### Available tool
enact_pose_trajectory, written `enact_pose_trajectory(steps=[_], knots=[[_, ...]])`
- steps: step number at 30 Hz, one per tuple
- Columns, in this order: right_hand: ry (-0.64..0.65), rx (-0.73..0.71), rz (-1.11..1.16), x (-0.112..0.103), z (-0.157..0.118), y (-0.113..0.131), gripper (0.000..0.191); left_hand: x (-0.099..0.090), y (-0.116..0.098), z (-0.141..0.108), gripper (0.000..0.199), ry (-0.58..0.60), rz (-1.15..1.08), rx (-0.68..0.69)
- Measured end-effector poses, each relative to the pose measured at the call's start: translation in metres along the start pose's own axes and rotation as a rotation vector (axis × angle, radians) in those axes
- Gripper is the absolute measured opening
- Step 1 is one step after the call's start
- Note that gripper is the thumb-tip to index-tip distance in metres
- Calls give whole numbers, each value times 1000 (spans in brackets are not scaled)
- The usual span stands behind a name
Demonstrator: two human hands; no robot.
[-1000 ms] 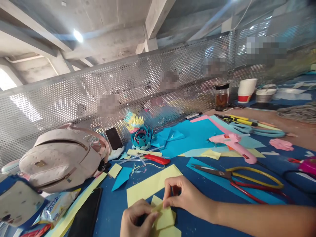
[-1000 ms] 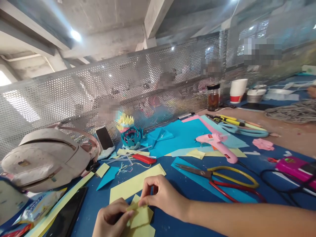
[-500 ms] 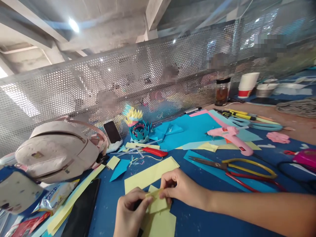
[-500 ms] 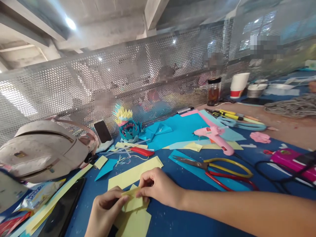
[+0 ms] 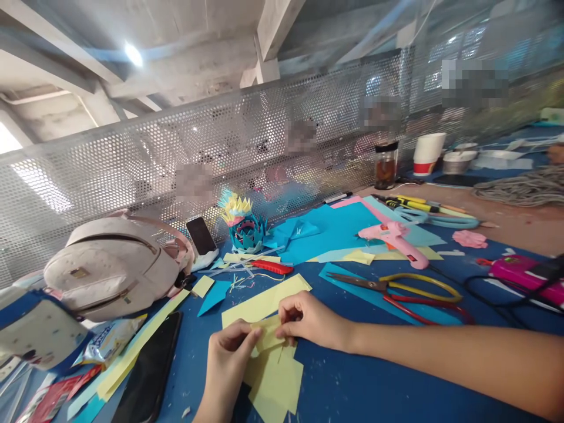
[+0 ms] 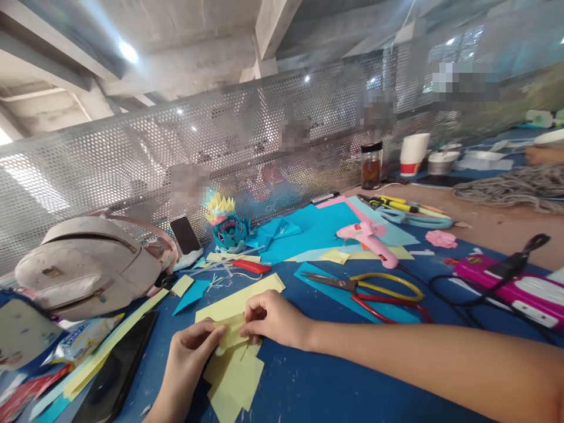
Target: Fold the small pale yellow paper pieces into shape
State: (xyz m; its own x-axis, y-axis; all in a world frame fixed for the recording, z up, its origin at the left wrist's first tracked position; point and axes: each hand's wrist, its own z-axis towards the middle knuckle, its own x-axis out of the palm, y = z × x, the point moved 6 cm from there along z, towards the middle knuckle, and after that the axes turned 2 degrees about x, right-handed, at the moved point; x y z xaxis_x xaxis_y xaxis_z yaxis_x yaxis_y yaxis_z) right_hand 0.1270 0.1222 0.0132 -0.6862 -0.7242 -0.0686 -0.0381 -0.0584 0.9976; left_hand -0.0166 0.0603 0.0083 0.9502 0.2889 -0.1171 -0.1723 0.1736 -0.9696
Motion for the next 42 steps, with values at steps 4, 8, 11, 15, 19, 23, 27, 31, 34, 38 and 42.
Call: enact_pose_trajectory(steps=[4,8,11,15,19,23,27,31,34,38,42], knots=[[66,-24,13,2,-1,0,32,-2,7,2,26,1,-103,-57],[125,-33,-33,6,-4,2,29,-2,11,4,30,29,-165,-85],[129,-46,-133,7,-6,3,28,-4,9,3,28,-45,-200,-63],[99,-58,-219,6,-6,2,26,-4,6,3,27,-86,-216,-67],[99,-73,-235,6,-5,3,27,-4,8,3,27,-68,-193,-79],[121,-118,-316,8,-7,9,34,-5,12,2,28,-52,-178,-111],[130,-151,-474,9,-12,11,50,5,8,-1,27,58,-150,-97],[153,-235,-562,11,-14,14,64,12,3,-4,26,121,-131,-91],[148,-295,-606,13,-16,18,67,12,3,-4,27,123,-123,-97],[153,-299,-635,14,-18,19,69,12,6,-3,28,121,-114,-118],[107,-389,-714,14,-21,24,70,12,8,-3,26,140,-136,-127]])
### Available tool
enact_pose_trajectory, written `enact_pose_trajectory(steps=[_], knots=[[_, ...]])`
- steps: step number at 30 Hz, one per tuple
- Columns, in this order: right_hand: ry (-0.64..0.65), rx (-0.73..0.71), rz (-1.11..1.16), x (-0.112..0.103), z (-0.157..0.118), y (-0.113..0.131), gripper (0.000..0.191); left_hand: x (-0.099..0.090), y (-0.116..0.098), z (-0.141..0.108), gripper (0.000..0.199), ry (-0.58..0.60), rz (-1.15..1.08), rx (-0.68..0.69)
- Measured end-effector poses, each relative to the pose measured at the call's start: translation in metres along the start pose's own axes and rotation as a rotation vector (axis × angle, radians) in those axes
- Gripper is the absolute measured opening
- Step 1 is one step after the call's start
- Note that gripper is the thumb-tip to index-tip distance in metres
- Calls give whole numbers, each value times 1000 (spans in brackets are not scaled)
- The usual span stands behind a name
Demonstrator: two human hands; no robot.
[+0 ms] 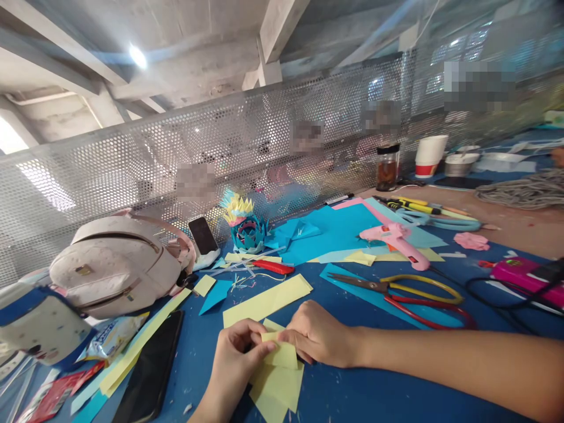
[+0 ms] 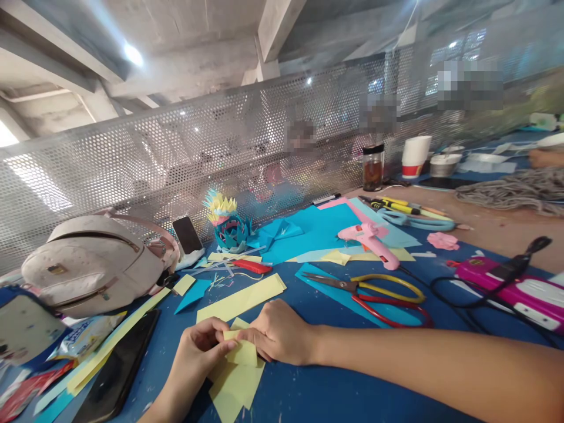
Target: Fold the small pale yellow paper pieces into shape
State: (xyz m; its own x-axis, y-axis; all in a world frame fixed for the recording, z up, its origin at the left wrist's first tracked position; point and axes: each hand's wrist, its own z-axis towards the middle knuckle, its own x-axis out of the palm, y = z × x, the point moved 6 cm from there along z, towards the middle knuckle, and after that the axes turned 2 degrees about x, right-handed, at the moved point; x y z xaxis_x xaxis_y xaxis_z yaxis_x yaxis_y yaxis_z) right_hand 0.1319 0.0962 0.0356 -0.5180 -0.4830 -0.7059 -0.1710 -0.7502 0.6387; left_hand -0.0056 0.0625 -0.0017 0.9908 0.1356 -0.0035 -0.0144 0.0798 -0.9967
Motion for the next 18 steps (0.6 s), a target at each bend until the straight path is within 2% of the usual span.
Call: enact_pose_trajectory(steps=[7,13,18], knots=[[48,-28,-49,5,1,-2,58,-5,4,4,25,42,-1,-29],[26,-64,-54,5,0,-1,62,-7,-1,3,26,-29,-67,40],[49,-6,16,5,1,-2,57,-14,3,6,27,-51,-63,-1]])
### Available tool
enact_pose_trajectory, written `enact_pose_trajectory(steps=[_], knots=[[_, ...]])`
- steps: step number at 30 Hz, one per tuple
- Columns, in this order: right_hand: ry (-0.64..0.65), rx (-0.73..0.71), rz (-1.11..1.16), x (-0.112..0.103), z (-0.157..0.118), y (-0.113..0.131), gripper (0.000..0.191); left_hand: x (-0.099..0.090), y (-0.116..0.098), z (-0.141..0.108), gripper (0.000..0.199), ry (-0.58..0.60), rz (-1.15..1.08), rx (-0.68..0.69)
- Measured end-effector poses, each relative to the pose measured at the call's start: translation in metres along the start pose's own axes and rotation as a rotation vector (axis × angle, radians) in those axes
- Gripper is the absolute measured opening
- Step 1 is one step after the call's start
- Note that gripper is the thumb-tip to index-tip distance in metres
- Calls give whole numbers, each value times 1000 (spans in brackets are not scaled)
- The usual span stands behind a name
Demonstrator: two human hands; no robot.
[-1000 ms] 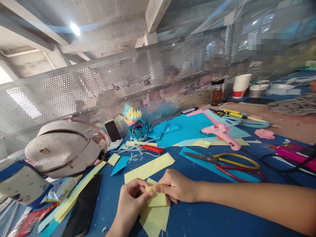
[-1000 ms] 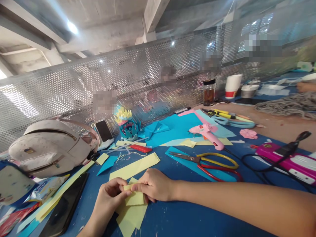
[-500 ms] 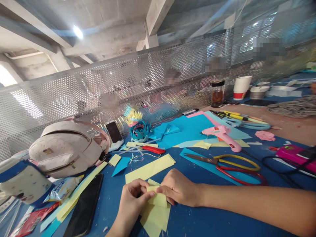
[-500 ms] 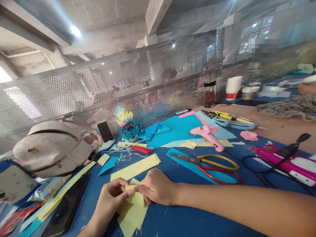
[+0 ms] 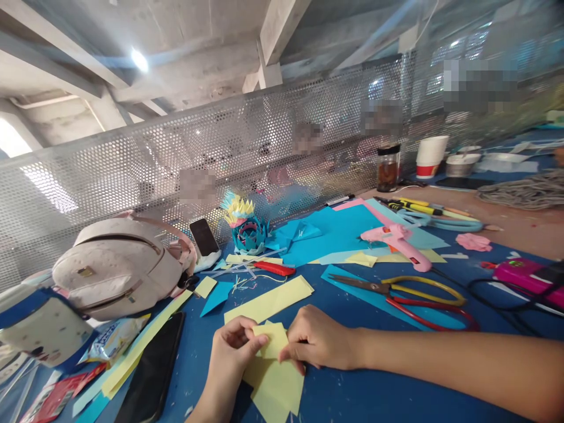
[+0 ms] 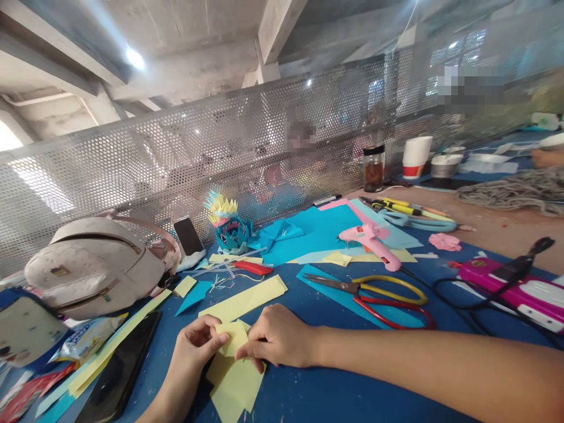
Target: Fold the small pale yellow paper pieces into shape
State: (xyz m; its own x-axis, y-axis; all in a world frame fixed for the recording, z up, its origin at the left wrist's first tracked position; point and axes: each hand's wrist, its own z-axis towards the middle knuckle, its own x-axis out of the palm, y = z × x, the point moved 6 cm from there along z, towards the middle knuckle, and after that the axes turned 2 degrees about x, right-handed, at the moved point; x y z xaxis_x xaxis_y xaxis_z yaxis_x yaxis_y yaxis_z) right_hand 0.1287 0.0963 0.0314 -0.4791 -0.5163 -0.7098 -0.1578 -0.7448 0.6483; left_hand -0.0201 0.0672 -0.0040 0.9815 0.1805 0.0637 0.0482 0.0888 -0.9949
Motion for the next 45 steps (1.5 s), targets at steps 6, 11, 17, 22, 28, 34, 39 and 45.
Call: enact_pose_trajectory(steps=[6,11,17,22,28,34,39,45], knots=[[-17,10,27,-1,1,-2,56,-1,-2,-1,27,-90,-61,41],[-33,16,33,-2,1,-1,52,0,-1,-2,27,-74,-73,41],[10,-13,122,0,-2,0,54,1,-2,-1,28,-58,-89,40],[-255,-1,176,-22,-4,6,30,8,-3,-5,33,2,-125,-7],[-301,-57,131,-27,-3,13,15,18,-5,-11,33,114,-92,-64],[-254,-2,142,-21,-1,7,14,17,-5,-11,35,96,-115,-41],[-230,-16,119,-21,0,7,12,16,-5,-10,32,95,-106,-14],[-249,-40,56,-19,2,6,10,14,-16,-9,31,9,-57,99]])
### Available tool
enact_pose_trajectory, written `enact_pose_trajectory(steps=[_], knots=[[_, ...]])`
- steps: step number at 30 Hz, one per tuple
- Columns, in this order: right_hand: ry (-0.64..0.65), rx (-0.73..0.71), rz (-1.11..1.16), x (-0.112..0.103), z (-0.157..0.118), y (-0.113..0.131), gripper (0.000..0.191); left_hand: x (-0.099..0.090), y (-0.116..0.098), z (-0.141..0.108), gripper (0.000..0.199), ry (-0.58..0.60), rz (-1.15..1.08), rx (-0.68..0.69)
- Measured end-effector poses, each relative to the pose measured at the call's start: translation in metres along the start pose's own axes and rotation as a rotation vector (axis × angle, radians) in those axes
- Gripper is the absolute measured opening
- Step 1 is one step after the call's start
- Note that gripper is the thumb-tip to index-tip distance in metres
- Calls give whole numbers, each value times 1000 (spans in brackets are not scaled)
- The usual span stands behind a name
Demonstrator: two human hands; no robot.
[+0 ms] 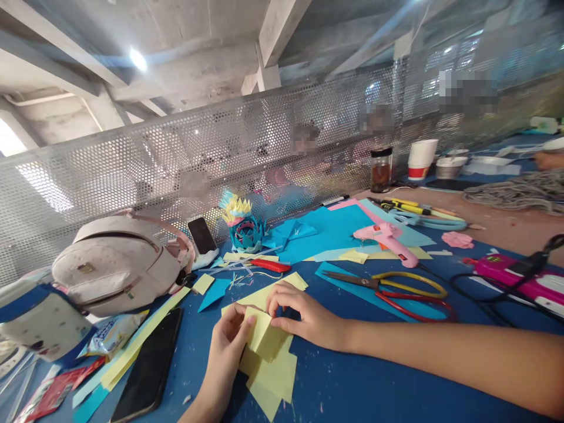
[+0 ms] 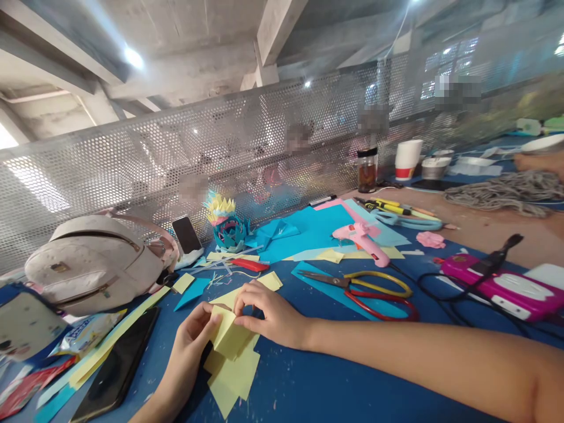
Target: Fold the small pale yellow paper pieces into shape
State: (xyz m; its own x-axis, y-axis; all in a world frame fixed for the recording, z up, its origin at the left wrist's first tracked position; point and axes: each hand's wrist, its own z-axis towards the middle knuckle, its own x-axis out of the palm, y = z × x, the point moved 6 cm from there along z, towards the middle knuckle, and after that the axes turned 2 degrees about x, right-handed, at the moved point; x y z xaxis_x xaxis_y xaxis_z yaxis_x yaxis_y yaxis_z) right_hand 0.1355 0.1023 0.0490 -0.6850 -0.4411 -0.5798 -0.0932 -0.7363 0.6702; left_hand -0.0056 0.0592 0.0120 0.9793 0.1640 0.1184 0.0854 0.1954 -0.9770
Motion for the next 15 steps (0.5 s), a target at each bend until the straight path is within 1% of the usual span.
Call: enact_pose_trajectory(steps=[3,4,6,8,10,11,12,13,14,15], knots=[[-23,52,-1,-2,-1,3,7,2,1,-1,31,10,-5,-54],[-40,79,-5,-6,-3,4,7,3,1,-2,32,17,-7,-72],[-65,157,-22,-24,-10,6,14,4,1,-5,33,29,-5,-97],[-86,265,-87,-56,-24,3,14,7,1,-9,31,41,16,-107],[-113,373,-219,-99,-45,-4,31,10,-2,-14,29,63,93,-78],[-123,441,-298,-122,-58,-10,36,12,-6,-16,27,75,173,-37],[-124,516,-393,-144,-72,-16,37,16,-12,-19,24,88,261,33],[-168,599,-497,-167,-87,-22,36,21,-19,-22,22,120,341,99],[-245,667,-590,-189,-101,-27,35,28,-27,-24,21,173,416,157],[-289,702,-651,-206,-113,-31,33,38,-36,-26,21,238,495,218]])
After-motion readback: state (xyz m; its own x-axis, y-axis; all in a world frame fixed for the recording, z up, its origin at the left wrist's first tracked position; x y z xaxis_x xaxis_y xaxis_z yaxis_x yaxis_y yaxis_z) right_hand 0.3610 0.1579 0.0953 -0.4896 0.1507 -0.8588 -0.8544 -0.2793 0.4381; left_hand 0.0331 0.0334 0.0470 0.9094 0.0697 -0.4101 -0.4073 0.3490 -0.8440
